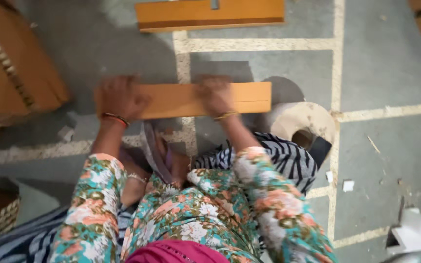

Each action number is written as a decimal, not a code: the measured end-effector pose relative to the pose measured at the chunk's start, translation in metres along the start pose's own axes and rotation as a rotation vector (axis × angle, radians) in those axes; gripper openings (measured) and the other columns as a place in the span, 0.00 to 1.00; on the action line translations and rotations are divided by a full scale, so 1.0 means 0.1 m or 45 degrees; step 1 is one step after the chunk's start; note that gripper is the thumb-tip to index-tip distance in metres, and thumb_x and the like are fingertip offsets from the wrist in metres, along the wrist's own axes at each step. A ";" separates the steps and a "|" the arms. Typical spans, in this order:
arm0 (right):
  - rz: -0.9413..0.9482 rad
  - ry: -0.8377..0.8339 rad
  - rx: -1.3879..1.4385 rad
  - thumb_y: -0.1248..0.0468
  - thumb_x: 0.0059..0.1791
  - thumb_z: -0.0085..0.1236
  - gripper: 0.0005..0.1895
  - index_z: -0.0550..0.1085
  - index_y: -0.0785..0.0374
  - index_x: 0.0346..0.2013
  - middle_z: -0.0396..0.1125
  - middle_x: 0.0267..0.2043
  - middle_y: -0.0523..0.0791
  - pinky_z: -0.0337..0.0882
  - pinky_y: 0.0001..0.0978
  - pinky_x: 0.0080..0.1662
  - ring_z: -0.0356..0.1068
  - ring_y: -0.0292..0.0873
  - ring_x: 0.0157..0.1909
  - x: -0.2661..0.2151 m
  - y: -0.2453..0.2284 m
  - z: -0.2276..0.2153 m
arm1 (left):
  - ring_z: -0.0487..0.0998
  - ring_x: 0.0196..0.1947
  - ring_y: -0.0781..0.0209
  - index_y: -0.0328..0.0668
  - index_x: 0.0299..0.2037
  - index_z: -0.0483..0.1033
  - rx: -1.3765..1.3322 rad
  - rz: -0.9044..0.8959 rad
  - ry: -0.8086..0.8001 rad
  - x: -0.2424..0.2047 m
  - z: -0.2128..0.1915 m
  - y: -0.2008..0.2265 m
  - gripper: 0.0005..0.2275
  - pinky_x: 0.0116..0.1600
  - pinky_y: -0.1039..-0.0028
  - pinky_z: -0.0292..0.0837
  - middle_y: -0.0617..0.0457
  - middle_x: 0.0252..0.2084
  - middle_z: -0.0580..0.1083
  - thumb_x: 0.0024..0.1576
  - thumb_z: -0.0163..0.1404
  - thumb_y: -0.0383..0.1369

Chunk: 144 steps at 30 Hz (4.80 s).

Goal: The person sits on the floor and assembles a long, rectangular cardboard piece by hand. They repeatedly rub and press the edges and seams of the cardboard to secure the structure, occasionally flipping the piece over to work on different sides.

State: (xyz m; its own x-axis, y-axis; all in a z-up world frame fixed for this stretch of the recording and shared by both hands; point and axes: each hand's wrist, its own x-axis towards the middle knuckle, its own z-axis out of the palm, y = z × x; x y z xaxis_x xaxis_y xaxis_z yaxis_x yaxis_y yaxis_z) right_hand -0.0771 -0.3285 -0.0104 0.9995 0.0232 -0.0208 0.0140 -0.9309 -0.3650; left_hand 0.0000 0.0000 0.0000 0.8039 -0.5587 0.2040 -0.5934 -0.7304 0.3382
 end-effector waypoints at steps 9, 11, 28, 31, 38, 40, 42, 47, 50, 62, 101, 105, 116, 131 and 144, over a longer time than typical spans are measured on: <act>0.016 0.115 -0.099 0.61 0.55 0.48 0.10 0.76 0.59 0.47 0.69 0.46 0.48 0.63 0.50 0.53 0.64 0.56 0.50 -0.41 1.09 -0.82 | 0.74 0.38 0.38 0.38 0.33 0.77 -0.193 -0.238 0.101 -0.01 -0.35 -0.24 0.10 0.47 0.52 0.70 0.43 0.35 0.76 0.63 0.50 0.35; 0.027 0.112 -0.073 0.62 0.55 0.48 0.10 0.75 0.59 0.46 0.69 0.45 0.48 0.63 0.49 0.52 0.64 0.56 0.48 -0.41 1.06 -0.84 | 0.74 0.39 0.38 0.36 0.31 0.75 -0.167 -0.297 0.046 0.02 -0.38 -0.21 0.11 0.46 0.52 0.70 0.42 0.34 0.75 0.64 0.50 0.34; 0.037 0.122 -0.162 0.58 0.56 0.47 0.12 0.75 0.61 0.45 0.69 0.46 0.51 0.64 0.51 0.51 0.65 0.58 0.50 -0.41 1.13 -0.77 | 0.76 0.45 0.47 0.46 0.34 0.79 0.229 -0.233 0.194 -0.08 -0.15 -0.23 0.10 0.59 0.40 0.62 0.50 0.39 0.78 0.60 0.50 0.41; 0.015 0.260 -0.244 0.59 0.56 0.48 0.11 0.78 0.56 0.42 0.72 0.45 0.47 0.60 0.55 0.59 0.67 0.54 0.54 -0.41 0.95 -0.80 | 0.74 0.47 0.41 0.45 0.37 0.81 0.145 -0.426 0.041 0.03 0.12 0.04 0.14 0.51 0.41 0.62 0.45 0.41 0.77 0.59 0.49 0.46; 0.018 0.370 -0.266 0.55 0.57 0.48 0.13 0.76 0.60 0.43 0.72 0.47 0.48 0.59 0.52 0.61 0.66 0.54 0.56 -0.03 0.10 -0.29 | 0.73 0.52 0.49 0.48 0.43 0.77 -0.012 -0.435 0.093 0.67 0.73 1.31 0.17 0.61 0.46 0.59 0.50 0.46 0.75 0.61 0.43 0.49; 0.025 0.209 -0.201 0.54 0.59 0.47 0.15 0.76 0.61 0.42 0.72 0.46 0.50 0.61 0.51 0.59 0.66 0.54 0.53 0.04 -0.21 -0.14 | 0.73 0.51 0.51 0.49 0.42 0.77 -0.056 -0.454 -0.051 0.70 0.63 1.38 0.17 0.60 0.48 0.59 0.50 0.45 0.75 0.61 0.41 0.50; 0.005 0.121 -0.129 0.56 0.58 0.45 0.13 0.75 0.60 0.43 0.72 0.46 0.50 0.61 0.51 0.58 0.67 0.55 0.53 0.10 -0.36 -0.07 | 0.72 0.52 0.52 0.50 0.45 0.76 -0.162 -0.380 -0.143 0.66 0.55 1.40 0.14 0.62 0.53 0.61 0.51 0.45 0.74 0.67 0.39 0.45; -0.001 0.112 -0.124 0.57 0.56 0.45 0.13 0.75 0.59 0.44 0.72 0.42 0.50 0.62 0.53 0.54 0.67 0.55 0.51 0.21 -0.39 -0.03 | 0.73 0.50 0.52 0.49 0.43 0.76 -0.155 -0.413 -0.166 0.75 0.50 1.38 0.13 0.58 0.55 0.63 0.52 0.43 0.73 0.65 0.41 0.44; 0.047 0.090 -0.207 0.55 0.54 0.45 0.14 0.75 0.60 0.43 0.72 0.42 0.50 0.61 0.53 0.54 0.68 0.54 0.50 0.21 -0.39 -0.03 | 0.73 0.49 0.51 0.48 0.43 0.76 -0.137 -0.406 -0.152 0.74 0.56 1.37 0.13 0.56 0.55 0.63 0.52 0.42 0.74 0.65 0.42 0.44; 0.016 0.210 -0.125 0.55 0.55 0.46 0.12 0.73 0.57 0.44 0.71 0.46 0.48 0.59 0.52 0.62 0.65 0.53 0.57 0.18 -0.47 -0.10 | 0.74 0.44 0.48 0.47 0.38 0.78 -0.093 -0.256 0.064 0.67 0.57 1.29 0.12 0.53 0.53 0.65 0.50 0.39 0.74 0.65 0.45 0.42; -0.294 0.737 -1.138 0.55 0.50 0.51 0.15 0.79 0.58 0.42 0.71 0.45 0.59 0.67 0.59 0.55 0.67 0.62 0.50 -0.28 0.92 -0.25 | 0.74 0.41 0.42 0.39 0.30 0.79 0.127 -0.226 0.188 0.09 -0.17 -0.15 0.13 0.53 0.51 0.67 0.44 0.35 0.76 0.63 0.49 0.38; -0.049 0.295 -0.120 0.50 0.46 0.53 0.20 0.76 0.56 0.47 0.71 0.49 0.49 0.55 0.60 0.60 0.65 0.56 0.55 -0.03 -0.21 0.15 | 0.73 0.44 0.40 0.43 0.33 0.79 -0.057 -0.196 0.143 0.22 0.09 0.39 0.11 0.54 0.49 0.65 0.42 0.39 0.76 0.57 0.49 0.41; -0.041 0.313 0.115 0.57 0.52 0.43 0.15 0.73 0.60 0.45 0.69 0.46 0.51 0.58 0.55 0.59 0.64 0.58 0.51 0.24 -1.10 -0.08 | 0.72 0.50 0.42 0.42 0.50 0.75 -0.082 -0.217 0.125 0.40 0.25 0.89 0.19 0.61 0.49 0.61 0.44 0.46 0.74 0.62 0.42 0.49; -0.031 0.319 0.050 0.57 0.51 0.45 0.12 0.75 0.55 0.43 0.71 0.43 0.46 0.60 0.53 0.58 0.67 0.54 0.49 0.18 -1.16 -0.11 | 0.73 0.48 0.44 0.45 0.41 0.77 -0.113 -0.290 0.131 0.37 0.28 0.94 0.15 0.59 0.51 0.63 0.45 0.42 0.75 0.61 0.47 0.47; 0.215 0.421 -0.399 0.54 0.55 0.49 0.12 0.79 0.51 0.41 0.73 0.48 0.44 0.56 0.59 0.63 0.67 0.53 0.54 -0.41 1.28 -0.46 | 0.75 0.37 0.42 0.42 0.25 0.77 0.068 -0.528 0.465 -0.30 -0.14 -0.47 0.12 0.55 0.48 0.68 0.46 0.31 0.77 0.58 0.51 0.38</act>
State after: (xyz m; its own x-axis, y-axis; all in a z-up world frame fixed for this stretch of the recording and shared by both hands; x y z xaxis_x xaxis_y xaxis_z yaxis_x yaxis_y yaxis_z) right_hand -0.1147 -0.4655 -0.0131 0.9430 -0.2073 0.2602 -0.1921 -0.9779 -0.0831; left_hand 0.0046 0.0568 -0.0093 0.9265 -0.0545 0.3724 -0.2180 -0.8843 0.4129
